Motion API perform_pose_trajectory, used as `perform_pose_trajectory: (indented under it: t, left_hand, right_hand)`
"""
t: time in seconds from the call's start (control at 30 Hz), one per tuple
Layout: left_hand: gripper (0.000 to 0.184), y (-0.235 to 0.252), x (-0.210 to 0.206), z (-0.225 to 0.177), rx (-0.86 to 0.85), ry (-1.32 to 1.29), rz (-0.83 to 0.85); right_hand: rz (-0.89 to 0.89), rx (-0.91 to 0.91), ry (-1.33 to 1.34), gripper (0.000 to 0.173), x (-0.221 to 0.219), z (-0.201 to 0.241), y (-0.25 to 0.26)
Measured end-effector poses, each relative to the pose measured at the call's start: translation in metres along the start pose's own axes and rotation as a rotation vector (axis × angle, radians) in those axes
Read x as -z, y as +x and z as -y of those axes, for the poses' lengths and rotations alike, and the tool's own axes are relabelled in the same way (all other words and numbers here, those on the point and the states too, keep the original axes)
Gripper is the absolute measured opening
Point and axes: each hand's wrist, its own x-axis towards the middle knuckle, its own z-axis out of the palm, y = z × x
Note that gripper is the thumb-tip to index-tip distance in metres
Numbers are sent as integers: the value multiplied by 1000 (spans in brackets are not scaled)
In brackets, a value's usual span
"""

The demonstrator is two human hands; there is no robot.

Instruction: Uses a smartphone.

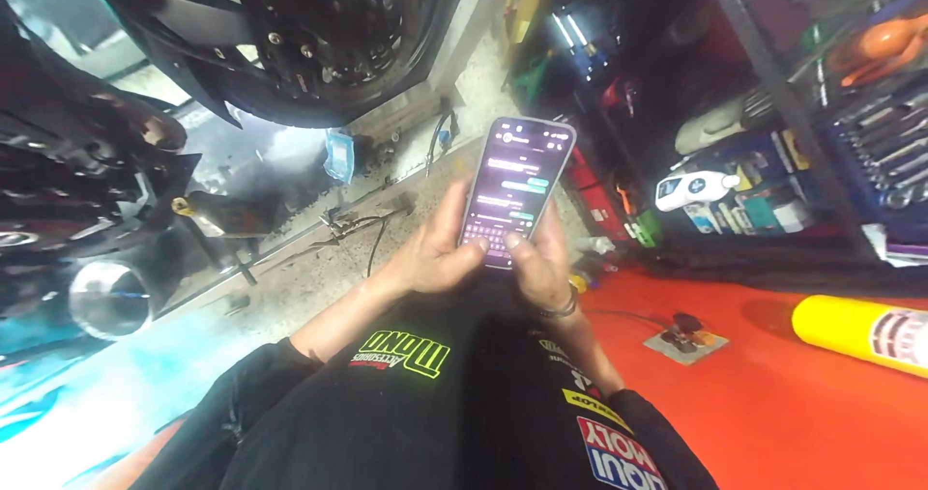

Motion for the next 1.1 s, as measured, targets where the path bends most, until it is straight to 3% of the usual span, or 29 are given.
perform_pose_trajectory:
  t: [0.13, 0.3, 0.4, 0.47, 0.53, 0.63, 0.73, 0.9, 1.1]
  left_hand:
    - [62, 3, -6, 0, -1, -16, -60]
    - [65, 1, -5, 0, 2, -20, -30]
    - [63, 0, -3, -3, 34, -41, -2]
    - [62, -1, -2, -3, 40, -52, 12]
    - [63, -1, -3, -2, 30, -56, 14]
    - [60, -1, -6, -2, 23, -22, 3]
    - [59, -2, -9, -2, 19, 25, -3]
    - [68, -3, -13, 3, -63, 24, -54]
    - [78, -12, -16, 6, -78, 46, -49]
  right_hand:
    - [35, -5, -3, 66, 3, 2, -3]
    - [52, -6, -34, 63, 6, 4, -4]
    - [87, -23, -53, 85, 7, 5, -5]
    - [72, -41, -48, 90, 6, 6, -7]
    - [78, -35, -18, 80, 8, 5, -8]
    - [3, -38, 46, 52, 8, 3, -9]
    - [-47, -25, 61, 44, 5, 1, -10]
    - [29, -43, 92, 62, 11, -2, -12]
    - [-67, 51, -132, 80, 23, 33, 25]
